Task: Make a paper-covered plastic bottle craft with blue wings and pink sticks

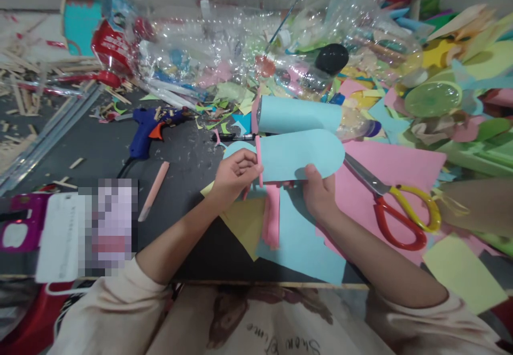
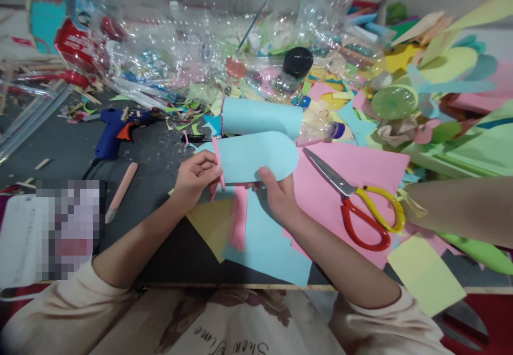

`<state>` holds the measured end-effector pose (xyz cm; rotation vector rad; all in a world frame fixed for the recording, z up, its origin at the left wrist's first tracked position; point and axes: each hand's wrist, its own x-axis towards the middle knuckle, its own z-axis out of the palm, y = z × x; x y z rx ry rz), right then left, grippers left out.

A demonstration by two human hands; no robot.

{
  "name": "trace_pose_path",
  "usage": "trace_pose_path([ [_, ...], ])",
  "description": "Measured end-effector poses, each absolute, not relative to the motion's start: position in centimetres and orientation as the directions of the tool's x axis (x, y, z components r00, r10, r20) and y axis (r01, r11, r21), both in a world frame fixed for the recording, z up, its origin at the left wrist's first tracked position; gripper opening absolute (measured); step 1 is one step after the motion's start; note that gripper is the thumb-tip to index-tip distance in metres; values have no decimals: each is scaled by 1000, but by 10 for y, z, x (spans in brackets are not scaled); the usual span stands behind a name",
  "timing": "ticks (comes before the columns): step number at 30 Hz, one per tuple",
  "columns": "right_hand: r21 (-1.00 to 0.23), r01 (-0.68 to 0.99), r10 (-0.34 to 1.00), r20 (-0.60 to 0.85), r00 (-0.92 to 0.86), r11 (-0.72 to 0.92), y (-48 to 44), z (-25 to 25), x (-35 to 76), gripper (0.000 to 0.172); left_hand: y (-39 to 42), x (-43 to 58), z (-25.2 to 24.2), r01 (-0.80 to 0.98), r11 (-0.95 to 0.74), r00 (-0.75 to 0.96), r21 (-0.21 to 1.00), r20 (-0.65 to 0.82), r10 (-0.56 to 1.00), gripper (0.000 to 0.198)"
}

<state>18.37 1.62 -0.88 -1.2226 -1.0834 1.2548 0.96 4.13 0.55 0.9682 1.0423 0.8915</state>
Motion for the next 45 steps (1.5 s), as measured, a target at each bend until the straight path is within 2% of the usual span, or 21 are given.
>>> trace_pose_path([
  [3, -995, -101, 976, -3, 218, 20, 17, -9, 183, 35, 42, 6, 4, -100, 250, 192, 963, -228, 955, 30],
  [5, -996, -83, 982, 2, 190, 18, 18, -6, 184, 32, 46, 3, 1, -97, 150, 94, 984, -141, 986, 29],
  [9, -998, 62, 987, -4, -162, 6, 20, 1, 185, 33, 56, -5, -6, -116, -3, -72, 993, -6, 997, 34],
  [11, -994, 106, 942, -14, -336, 22, 22, 2, 185, 35, 58, -8, -8, -121, -1, -66, 993, -7, 998, 38],
  [13, -997, 74, 917, -28, -398, 1, 23, 3, 186, 39, 58, -9, -6, -111, 32, 11, 993, -31, 999, 38],
  [17, -995, -78, 940, -32, -340, -62, 26, 0, 188, 49, 50, -6, 9, 1, 60, 245, 998, -59, 968, 32],
  [19, -996, -82, 949, -17, -315, -46, 26, -2, 189, 49, 45, -5, 16, 87, 26, 310, 996, -51, 950, 28],
  [26, -998, 0, 975, 59, -216, 61, 24, -3, 185, 32, 41, -1, 19, 243, -170, 408, 955, 59, 911, 14],
  [32, -997, 73, 980, 19, -200, 34, 23, -2, 184, 30, 43, 0, 15, 255, -168, 372, 952, 63, 926, 19],
  [40, -999, 49, 983, -13, -183, -4, 23, 0, 182, 30, 44, 0, 14, 244, -157, 350, 957, 64, 935, 16],
  [45, -996, 85, 992, -42, -116, -33, 23, 0, 182, 30, 43, -1, 12, 224, -24, 284, 974, -42, 958, 21],
])
